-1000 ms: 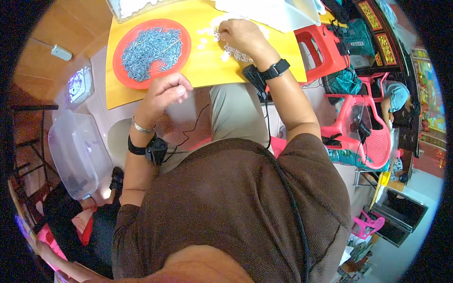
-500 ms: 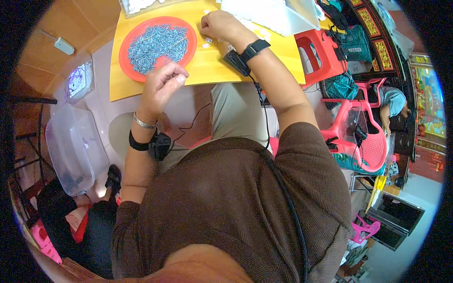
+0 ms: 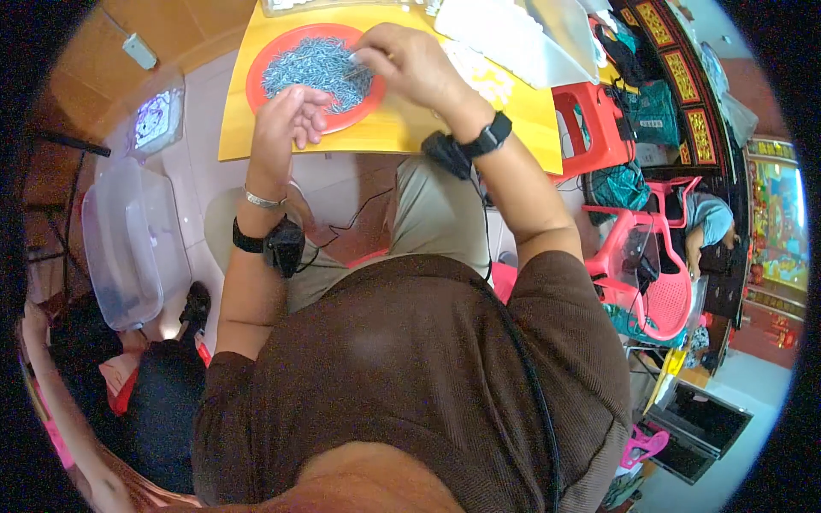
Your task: Assembling small plastic components with screws by hand.
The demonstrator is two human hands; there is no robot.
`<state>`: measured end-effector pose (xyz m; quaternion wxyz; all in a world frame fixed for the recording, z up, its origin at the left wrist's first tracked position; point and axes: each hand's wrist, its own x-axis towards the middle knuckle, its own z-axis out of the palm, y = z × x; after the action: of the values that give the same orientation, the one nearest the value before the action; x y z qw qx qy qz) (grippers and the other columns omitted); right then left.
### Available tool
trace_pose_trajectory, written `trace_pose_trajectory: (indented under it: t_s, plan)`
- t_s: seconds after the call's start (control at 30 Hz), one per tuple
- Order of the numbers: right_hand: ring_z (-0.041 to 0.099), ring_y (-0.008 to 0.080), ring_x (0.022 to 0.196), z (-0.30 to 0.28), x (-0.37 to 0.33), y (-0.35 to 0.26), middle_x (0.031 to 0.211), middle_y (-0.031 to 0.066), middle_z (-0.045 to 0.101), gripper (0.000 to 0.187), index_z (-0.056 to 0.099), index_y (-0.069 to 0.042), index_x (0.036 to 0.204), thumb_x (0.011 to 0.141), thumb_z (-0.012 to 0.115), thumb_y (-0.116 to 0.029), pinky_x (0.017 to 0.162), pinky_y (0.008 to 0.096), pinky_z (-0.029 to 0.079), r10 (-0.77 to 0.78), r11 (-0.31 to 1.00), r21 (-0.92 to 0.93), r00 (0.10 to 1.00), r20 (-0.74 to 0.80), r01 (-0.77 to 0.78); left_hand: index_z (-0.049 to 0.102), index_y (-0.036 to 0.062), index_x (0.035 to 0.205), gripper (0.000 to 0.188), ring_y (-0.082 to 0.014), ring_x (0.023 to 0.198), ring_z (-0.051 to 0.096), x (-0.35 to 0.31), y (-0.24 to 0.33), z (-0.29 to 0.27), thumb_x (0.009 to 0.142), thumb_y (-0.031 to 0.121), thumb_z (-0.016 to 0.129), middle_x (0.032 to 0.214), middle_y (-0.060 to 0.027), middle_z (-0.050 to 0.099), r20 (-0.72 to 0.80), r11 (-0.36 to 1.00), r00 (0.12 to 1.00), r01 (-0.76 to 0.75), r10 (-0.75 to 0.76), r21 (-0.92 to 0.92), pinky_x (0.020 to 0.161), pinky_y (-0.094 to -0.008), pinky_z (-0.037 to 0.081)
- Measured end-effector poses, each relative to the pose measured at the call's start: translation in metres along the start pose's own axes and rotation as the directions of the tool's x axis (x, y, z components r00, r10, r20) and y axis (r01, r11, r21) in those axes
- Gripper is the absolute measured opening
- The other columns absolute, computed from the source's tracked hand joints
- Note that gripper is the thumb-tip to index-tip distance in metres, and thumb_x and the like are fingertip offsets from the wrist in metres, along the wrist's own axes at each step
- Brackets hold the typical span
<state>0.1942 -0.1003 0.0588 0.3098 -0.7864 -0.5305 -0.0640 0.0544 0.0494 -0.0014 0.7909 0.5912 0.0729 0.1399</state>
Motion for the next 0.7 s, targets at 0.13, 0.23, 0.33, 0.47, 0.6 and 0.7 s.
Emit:
trace_pose_trajectory:
  t_s: [0.13, 0.23, 0.33, 0.47, 0.6, 0.7]
  plan:
    - [0.06, 0.0243, 0.075, 0.011, -0.005, -0.034, 0.083, 0.0069, 0.061, 0.011, 0.061, -0.008, 0.088, 0.078, 0.06, -0.011, 0.065, 0.0319, 0.049, -0.235, 0.972, -0.006, 0.972, 0.029, 0.236, 0.055, 0.0016, 0.093, 0.036, -0.0079, 0.053, 0.048, -0.002, 0.0, 0.011, 0.094, 0.031, 0.034, 0.065, -0.0033, 0.054, 0.107, 0.989, 0.987, 0.126, -0.118, -0.074, 0.046, -0.0178, 0.035]
    - [0.06, 0.023, 0.076, 0.011, -0.008, -0.042, 0.082, 0.0051, 0.06, 0.01, 0.061, -0.007, 0.086, 0.076, 0.06, -0.008, 0.064, 0.0307, 0.05, -0.291, 0.954, -0.079, 0.957, -0.005, 0.29, 0.052, 0.0016, 0.096, 0.032, -0.0101, 0.053, 0.049, -0.003, 0.0, 0.012, 0.094, 0.029, 0.035, 0.067, -0.0044, 0.052, 0.205, 0.968, 0.978, 0.086, -0.037, -0.234, 0.046, -0.0191, 0.036]
    - [0.061, 0.0229, 0.078, 0.013, -0.009, -0.039, 0.084, 0.0065, 0.061, 0.013, 0.062, -0.006, 0.088, 0.076, 0.061, -0.009, 0.066, 0.0305, 0.05, -0.297, 0.954, 0.029, 0.954, -0.031, 0.298, 0.051, 0.0016, 0.094, 0.027, -0.0102, 0.053, 0.049, -0.002, 0.0, 0.008, 0.092, 0.026, 0.039, 0.067, -0.0044, 0.053, 0.27, 0.911, 0.962, 0.151, -0.046, -0.383, 0.046, -0.0194, 0.036]
    - [0.061, 0.0234, 0.078, 0.013, -0.013, -0.047, 0.087, 0.0083, 0.062, 0.017, 0.064, -0.005, 0.091, 0.075, 0.064, -0.01, 0.068, 0.03, 0.05, -0.176, 0.969, 0.172, 0.984, -0.018, 0.177, 0.051, 0.0019, 0.094, 0.021, -0.0105, 0.054, 0.05, 0.002, -0.005, 0.004, 0.091, 0.022, 0.043, 0.067, -0.0045, 0.053, 0.262, 0.923, 0.964, 0.134, -0.038, -0.36, 0.047, -0.0196, 0.037]
    - [0.061, 0.0241, 0.08, 0.016, -0.017, -0.046, 0.088, 0.0087, 0.062, 0.02, 0.064, -0.005, 0.094, 0.074, 0.065, -0.011, 0.07, 0.0301, 0.05, -0.094, 0.985, 0.146, 0.996, 0.002, 0.093, 0.053, 0.0028, 0.089, 0.017, -0.0095, 0.054, 0.051, 0.003, -0.01, 0.007, 0.088, 0.018, 0.047, 0.067, -0.0032, 0.054, 0.222, 0.927, 0.974, 0.123, -0.044, -0.355, 0.047, -0.019, 0.037]
    - [0.061, 0.0244, 0.081, 0.016, -0.017, -0.044, 0.089, 0.0079, 0.062, 0.02, 0.065, -0.007, 0.094, 0.074, 0.066, -0.011, 0.071, 0.0307, 0.05, -0.108, 0.99, 0.099, 0.994, 0.023, 0.105, 0.056, 0.0029, 0.085, 0.017, -0.0083, 0.053, 0.05, 0.002, -0.005, 0.008, 0.086, 0.018, 0.049, 0.066, -0.0022, 0.056, 0.193, 0.935, 0.978, 0.135, -0.073, -0.327, 0.047, -0.0187, 0.037]
